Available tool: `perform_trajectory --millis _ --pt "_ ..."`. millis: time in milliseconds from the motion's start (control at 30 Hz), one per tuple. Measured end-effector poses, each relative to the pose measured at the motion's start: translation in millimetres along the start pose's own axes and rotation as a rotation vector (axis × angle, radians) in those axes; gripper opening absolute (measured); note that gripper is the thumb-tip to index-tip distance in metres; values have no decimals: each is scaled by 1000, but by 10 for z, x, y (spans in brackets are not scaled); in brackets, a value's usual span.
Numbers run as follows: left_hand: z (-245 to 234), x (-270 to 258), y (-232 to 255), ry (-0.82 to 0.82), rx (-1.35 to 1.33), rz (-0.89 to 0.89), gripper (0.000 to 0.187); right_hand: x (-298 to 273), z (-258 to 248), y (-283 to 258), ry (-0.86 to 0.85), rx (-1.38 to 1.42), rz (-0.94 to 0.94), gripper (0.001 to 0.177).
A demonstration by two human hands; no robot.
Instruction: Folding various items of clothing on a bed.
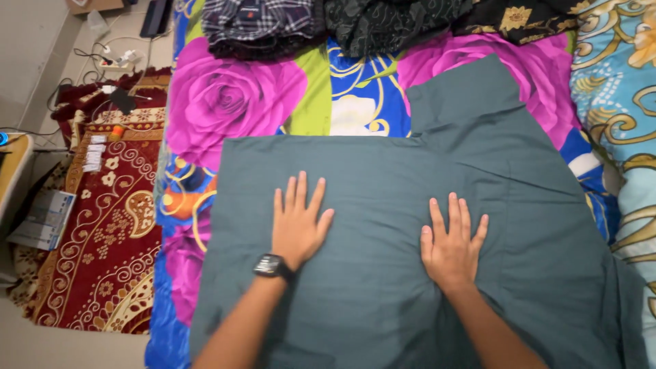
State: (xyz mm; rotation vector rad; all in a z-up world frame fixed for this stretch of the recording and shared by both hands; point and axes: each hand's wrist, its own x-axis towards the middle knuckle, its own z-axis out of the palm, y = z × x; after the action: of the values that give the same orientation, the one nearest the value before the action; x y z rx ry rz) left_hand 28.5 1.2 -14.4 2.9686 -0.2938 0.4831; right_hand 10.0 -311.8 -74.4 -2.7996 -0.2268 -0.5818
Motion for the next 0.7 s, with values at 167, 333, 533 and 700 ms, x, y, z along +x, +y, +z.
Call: perform_trajectory --millis 167,333,533,700 --pt "68 -137 45 83 -64 -50 60 74 -90 -50 -33 -54 -60 58" --pt "185 -153 28 150 -106 -54 62 611 -287 -580 -274 -234 90 63" --pt "220 -142 3 139 -108 -82 63 991 154 -923 -129 67 -409 62" --pt "234 -151 3 149 -150 -108 62 1309 140 1085 -216 -195 -510 49"
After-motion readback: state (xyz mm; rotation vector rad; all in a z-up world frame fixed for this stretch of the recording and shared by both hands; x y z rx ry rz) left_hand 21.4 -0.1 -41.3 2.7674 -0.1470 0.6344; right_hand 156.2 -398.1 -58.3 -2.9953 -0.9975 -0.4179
